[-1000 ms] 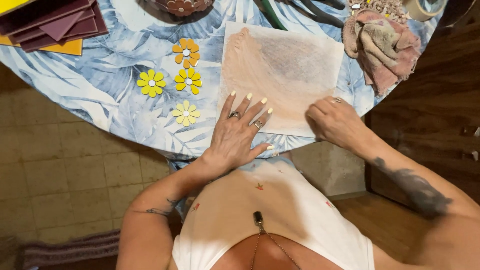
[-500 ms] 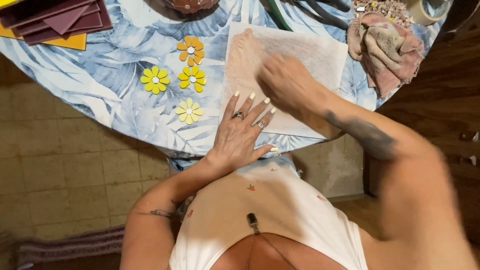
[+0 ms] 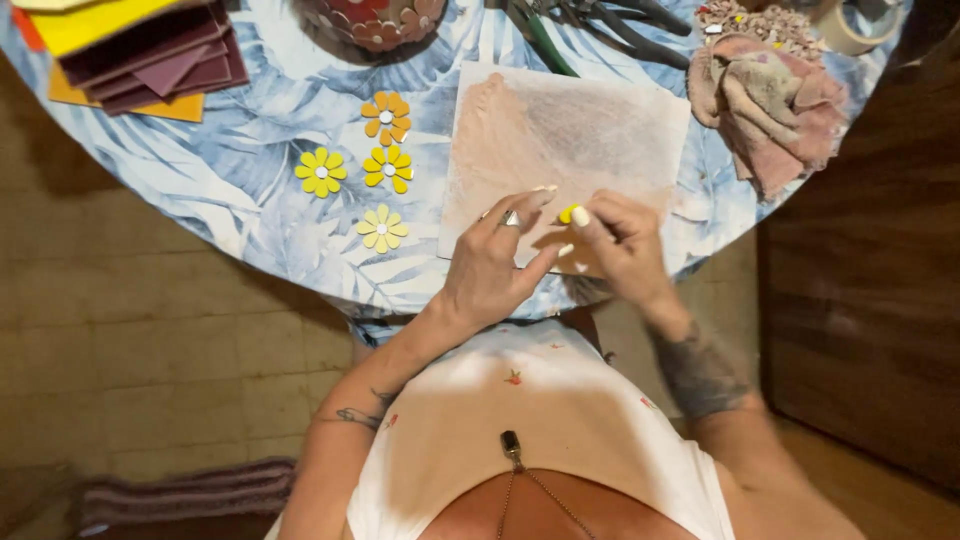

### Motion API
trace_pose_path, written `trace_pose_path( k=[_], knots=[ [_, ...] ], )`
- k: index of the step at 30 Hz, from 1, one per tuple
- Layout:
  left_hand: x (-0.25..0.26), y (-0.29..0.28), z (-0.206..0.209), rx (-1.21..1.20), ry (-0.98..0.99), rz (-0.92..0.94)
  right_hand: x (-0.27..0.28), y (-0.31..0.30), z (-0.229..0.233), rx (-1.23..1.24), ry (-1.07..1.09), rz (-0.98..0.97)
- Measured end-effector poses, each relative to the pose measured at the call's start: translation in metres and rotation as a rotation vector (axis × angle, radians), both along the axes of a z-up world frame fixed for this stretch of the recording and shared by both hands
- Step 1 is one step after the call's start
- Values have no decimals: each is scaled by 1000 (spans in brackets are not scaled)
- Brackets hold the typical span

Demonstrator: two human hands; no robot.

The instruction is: Sanding the edges of small yellow flower-shaped mosaic tiles using sandpaper on a table.

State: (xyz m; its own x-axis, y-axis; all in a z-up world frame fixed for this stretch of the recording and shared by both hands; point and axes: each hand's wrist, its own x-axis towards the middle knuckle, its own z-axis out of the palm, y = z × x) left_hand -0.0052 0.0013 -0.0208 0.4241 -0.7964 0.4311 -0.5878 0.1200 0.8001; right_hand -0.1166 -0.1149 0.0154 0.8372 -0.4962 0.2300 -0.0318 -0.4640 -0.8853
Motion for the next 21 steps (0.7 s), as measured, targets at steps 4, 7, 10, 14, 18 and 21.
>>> trace_pose_path(
  k=[4,7,10,14,18,21],
  knots=[
    [0,-3,19,-38,115,-8,8,18,-3,138,-82,-81],
    [-2,-6,30,-118,183,-3,9,21,2,155,-119,-126],
    [-3,-7,26,-131,192,40,9,22,-2,175,-118,-124],
    [-4,-7,23,-127,206,49,7,25,-4,218,-117,-142],
    [-4,-5,30,-132,174,38,7,24,-2,209,-133,-124],
    [-4,-4,27,-117,109,31,1,14,-11,80,-112,-72]
  ],
)
